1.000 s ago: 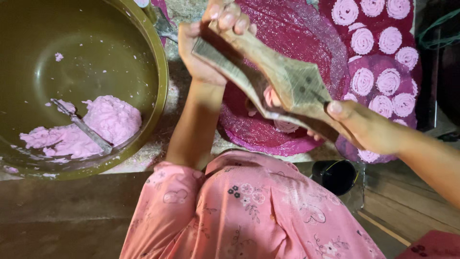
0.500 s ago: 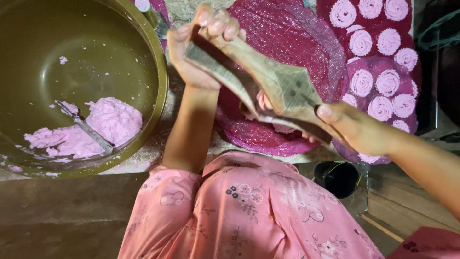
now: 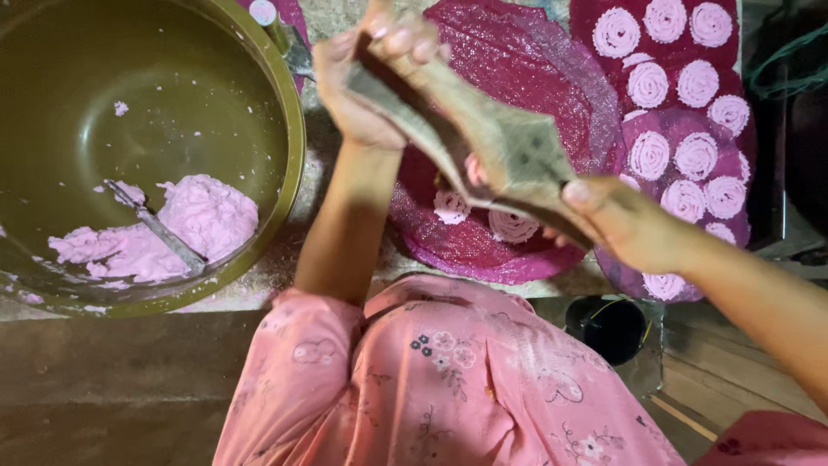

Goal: The person scoops pink paste from a large basin and packs it into a handheld wooden extruder tool, then squeezes the tool to pipe rose-shaped paste swirls onto round fabric discs. The person sets filled discs aside on a woven tray and repeats the filling and piping cycle.

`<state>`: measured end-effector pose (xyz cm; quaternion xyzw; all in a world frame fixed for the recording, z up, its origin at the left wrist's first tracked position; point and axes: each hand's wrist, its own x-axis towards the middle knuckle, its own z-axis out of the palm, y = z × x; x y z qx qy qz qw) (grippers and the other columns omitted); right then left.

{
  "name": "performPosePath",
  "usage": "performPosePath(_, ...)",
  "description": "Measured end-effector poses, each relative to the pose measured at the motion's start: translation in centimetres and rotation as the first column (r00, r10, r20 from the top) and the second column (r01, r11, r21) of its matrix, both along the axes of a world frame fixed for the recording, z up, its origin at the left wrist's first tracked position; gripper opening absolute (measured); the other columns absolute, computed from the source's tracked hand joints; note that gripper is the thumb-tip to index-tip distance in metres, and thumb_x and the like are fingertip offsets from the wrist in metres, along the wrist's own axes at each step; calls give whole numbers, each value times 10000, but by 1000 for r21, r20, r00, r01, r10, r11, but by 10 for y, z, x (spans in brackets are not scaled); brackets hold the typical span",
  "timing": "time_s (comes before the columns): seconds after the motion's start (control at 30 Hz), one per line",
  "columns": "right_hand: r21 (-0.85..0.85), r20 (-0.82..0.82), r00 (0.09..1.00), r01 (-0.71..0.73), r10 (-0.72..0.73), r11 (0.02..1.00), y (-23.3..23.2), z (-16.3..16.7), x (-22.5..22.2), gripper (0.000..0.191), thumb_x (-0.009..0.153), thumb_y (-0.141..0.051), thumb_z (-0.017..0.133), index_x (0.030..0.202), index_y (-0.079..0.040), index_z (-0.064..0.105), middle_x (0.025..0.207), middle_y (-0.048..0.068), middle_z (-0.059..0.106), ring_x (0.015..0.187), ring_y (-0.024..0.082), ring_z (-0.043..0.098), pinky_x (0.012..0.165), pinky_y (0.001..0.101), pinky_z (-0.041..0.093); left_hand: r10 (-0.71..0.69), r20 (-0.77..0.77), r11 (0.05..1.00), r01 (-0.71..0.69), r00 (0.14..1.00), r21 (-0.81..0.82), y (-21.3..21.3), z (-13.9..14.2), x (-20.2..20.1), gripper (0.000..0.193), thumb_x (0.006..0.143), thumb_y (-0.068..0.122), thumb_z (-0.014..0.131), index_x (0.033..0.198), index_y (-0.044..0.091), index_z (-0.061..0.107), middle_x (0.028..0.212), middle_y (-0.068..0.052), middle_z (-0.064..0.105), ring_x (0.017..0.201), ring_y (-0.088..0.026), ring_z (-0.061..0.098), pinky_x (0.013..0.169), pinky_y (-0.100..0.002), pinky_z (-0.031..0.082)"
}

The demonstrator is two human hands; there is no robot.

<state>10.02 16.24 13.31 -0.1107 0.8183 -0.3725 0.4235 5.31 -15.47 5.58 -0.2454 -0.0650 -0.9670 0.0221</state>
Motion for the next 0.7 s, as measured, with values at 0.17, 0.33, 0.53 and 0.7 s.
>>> performPosePath(0.17,-141,246,969,73,-36,987,19,-2,23,737,1026,-583,342,998,40,734,832,114,720,742,204,645,679,362,549,38,83,999,-36,996,-27,6,-2,35,278,994,389,442,981,134,552,902,-24,574,944,-197,576,944,-409,492)
performPosePath(0.33,61,146,987,54,-63,997,53,13,7,741,963,-606,259,1008,-44,739,808,101,770,726,180,717,669,342,589,-53,98,996,46,994,81,48,-7,20,274,934,392,459,987,140,553,931,-29,571,979,-225,572,982,-440,483)
performPosePath(0.53,-29,-4,996,86,-86,996,27,7,-14,698,1010,-590,345,960,-16,739,780,93,722,676,189,641,588,335,504,9,18,999,-10,1000,43,38,-4,-24,285,940,398,480,977,124,550,923,-27,576,965,-226,574,1015,-448,483)
performPosePath(0.7,-109,-12,999,31,-32,994,-7,-11,2,679,1015,-578,343,890,-34,730,718,66,714,640,153,658,578,312,515,-19,16,1000,19,1000,0,-7,-2,3,276,949,409,469,972,146,548,925,-10,581,937,-192,580,946,-390,495)
